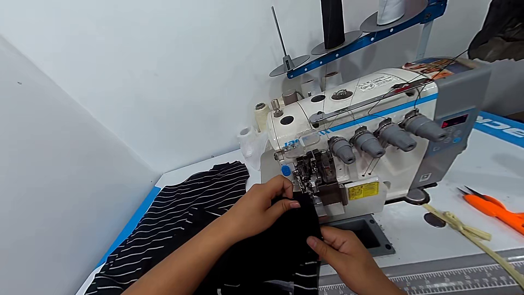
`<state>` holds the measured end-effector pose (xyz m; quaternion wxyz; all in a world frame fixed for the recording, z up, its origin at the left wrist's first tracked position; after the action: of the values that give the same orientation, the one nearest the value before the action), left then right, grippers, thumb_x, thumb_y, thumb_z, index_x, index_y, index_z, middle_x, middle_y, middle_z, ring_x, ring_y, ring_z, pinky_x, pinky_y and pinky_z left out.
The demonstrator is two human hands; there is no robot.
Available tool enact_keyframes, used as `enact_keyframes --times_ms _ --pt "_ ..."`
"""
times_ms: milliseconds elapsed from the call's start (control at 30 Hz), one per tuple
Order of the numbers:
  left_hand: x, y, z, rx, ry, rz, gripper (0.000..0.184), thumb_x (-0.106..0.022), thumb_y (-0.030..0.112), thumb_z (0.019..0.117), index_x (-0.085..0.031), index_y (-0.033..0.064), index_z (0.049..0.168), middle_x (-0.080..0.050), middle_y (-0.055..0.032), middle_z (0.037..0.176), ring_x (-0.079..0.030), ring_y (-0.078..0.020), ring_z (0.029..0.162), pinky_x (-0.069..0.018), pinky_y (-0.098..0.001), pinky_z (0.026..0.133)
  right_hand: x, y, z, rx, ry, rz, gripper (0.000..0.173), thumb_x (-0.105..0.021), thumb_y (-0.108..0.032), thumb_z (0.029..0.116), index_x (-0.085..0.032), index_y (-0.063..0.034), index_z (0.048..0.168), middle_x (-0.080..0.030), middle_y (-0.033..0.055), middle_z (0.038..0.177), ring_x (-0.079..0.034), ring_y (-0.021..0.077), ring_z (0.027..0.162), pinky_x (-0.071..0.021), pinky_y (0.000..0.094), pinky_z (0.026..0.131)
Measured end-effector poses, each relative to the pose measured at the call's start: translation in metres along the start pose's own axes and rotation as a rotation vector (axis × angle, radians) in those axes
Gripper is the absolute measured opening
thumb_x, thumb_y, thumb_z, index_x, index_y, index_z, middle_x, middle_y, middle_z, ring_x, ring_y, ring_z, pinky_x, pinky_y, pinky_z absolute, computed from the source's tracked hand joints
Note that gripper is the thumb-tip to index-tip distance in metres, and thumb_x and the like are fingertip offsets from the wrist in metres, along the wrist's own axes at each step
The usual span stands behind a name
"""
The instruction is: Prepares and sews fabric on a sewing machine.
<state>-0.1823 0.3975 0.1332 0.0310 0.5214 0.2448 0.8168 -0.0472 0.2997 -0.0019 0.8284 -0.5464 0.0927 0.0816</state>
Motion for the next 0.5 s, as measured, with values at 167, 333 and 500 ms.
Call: enact_keyframes --times_ms 167,333,500 --pt "-0.001 -0.007 0.001 0.2 -0.023 0.101 0.017 -0.069 0.026 0.0977 -0.064 0.0111 0.105 -0.066 0.0043 0.086 -0.062 -0.0024 0.075 -0.0523 -0.0211 0.069 -0.004 -0.003 -0.006 0.018 0.058 -0.088 0.018 -0.062 -0.021 0.1025 -0.073 -0.0082 0.098 -0.073 -0.0059 0.083 -0.069 0.0006 0.074 -0.0585 0.0191 0.068" --pt "0.004 -0.002 -0.008 0.377 -0.05 0.083 0.021 -0.071 0.025 0.0969 -0.066 0.0124 0.114 -0.068 0.0046 0.087 -0.063 -0.0027 0.075 -0.0528 -0.0211 0.07 -0.018 -0.017 -0.023 -0.117 0.062 -0.103 0.013 -0.062 -0.013 0.1012 -0.072 -0.0055 0.098 -0.072 -0.0056 0.079 -0.068 -0.0002 0.07 -0.0584 0.0212 0.067" --pt "-0.001 -0.007 -0.02 0.159 0.145 0.033 0.013 -0.072 0.023 0.0944 -0.066 0.012 0.098 -0.064 0.0078 0.077 -0.052 0.0029 0.059 -0.0431 -0.0121 0.054 -0.018 -0.017 -0.029 -0.161 0.072 -0.11 0.011 -0.062 -0.011 0.1005 -0.072 -0.0066 0.098 -0.072 -0.0077 0.079 -0.068 -0.0017 0.071 -0.0584 0.0203 0.069"
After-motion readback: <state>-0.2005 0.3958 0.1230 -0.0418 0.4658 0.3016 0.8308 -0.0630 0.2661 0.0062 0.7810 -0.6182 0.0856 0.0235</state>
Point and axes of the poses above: each hand's wrist, its own z-axis towards the middle knuckle, its own x-axis out of the back of the hand, y = z × x, the point moved 4 cm from there along z, towards the middle knuckle
